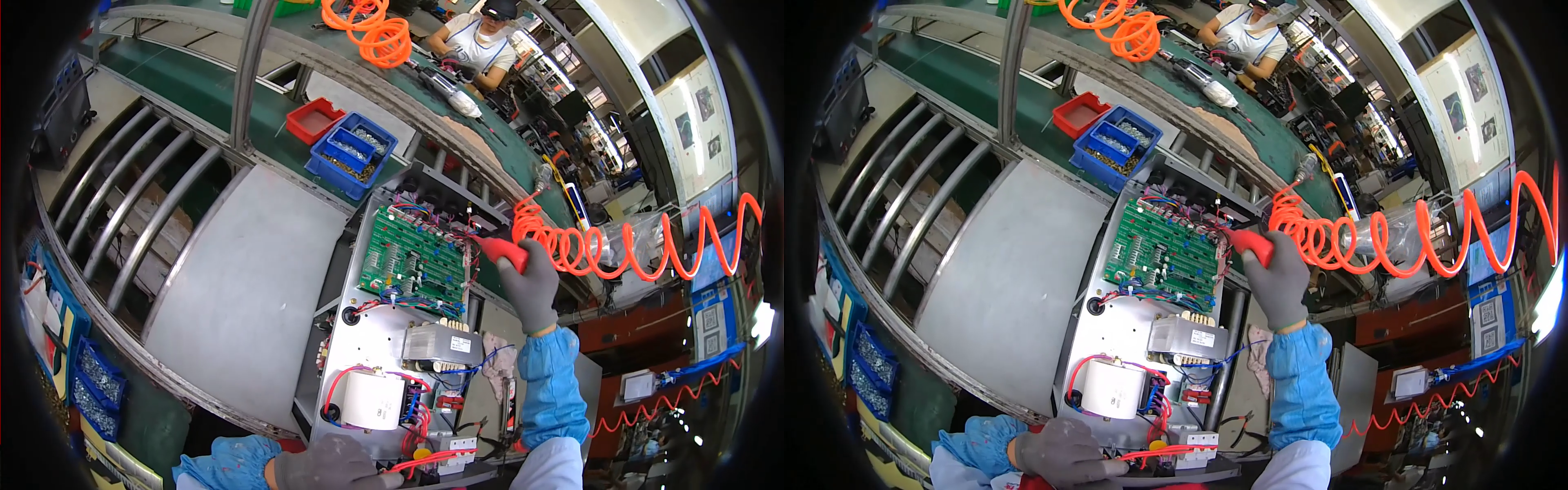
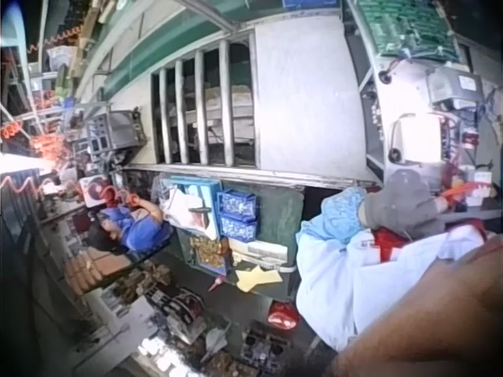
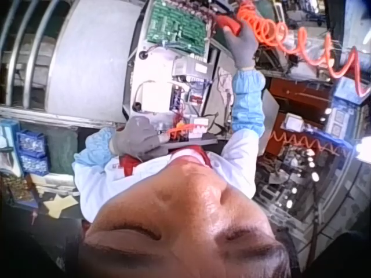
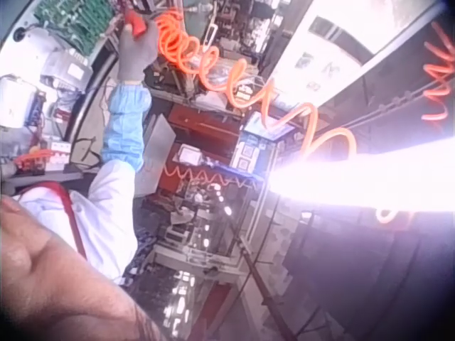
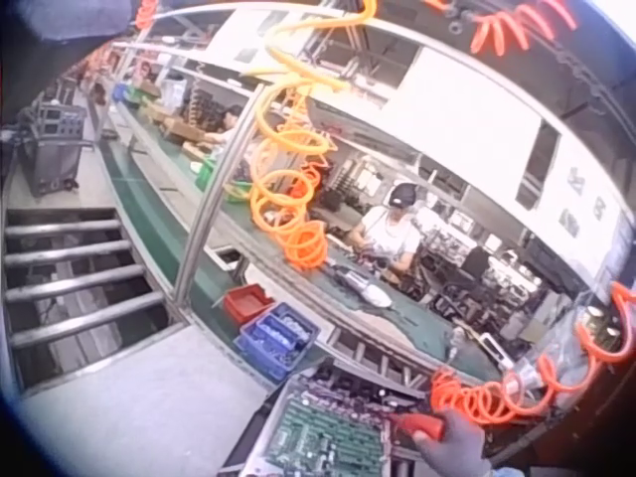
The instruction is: Assembling, cleaning, and labeling an electronic industrial power unit on an assembly line.
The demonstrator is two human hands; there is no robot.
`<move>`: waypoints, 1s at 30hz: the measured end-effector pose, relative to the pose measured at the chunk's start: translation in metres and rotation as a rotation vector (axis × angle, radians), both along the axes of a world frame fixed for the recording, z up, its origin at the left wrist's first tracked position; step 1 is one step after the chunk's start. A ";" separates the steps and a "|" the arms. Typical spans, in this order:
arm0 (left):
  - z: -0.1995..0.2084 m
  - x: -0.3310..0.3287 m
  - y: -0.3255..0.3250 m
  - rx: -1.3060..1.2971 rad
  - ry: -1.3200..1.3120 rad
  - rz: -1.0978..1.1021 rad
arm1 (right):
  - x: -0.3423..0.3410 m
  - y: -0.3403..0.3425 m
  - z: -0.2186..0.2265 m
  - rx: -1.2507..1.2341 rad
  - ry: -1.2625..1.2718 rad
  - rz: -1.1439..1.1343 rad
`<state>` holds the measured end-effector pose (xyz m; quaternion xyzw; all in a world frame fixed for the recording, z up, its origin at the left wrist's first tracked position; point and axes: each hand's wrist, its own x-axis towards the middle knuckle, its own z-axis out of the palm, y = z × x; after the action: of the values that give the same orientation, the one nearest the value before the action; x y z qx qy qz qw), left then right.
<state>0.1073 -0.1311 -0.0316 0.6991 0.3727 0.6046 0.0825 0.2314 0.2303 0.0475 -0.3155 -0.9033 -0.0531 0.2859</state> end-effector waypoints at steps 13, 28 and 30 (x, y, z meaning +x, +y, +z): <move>-0.008 0.009 -0.016 -0.256 0.124 0.092 | 0.304 -0.090 -0.109 -1.527 1.609 -0.250; -0.021 0.079 -0.022 -0.339 -0.389 0.950 | 0.445 -0.058 -0.333 -1.584 2.229 -0.327; -0.021 0.083 -0.026 -0.396 -0.216 1.005 | 0.452 -0.036 -0.358 -1.658 2.235 -0.340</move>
<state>0.1903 -0.1576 -0.0530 0.3402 0.7568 0.5561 -0.0485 0.6832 0.1945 -0.3103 -0.3694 0.0795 0.7314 0.5677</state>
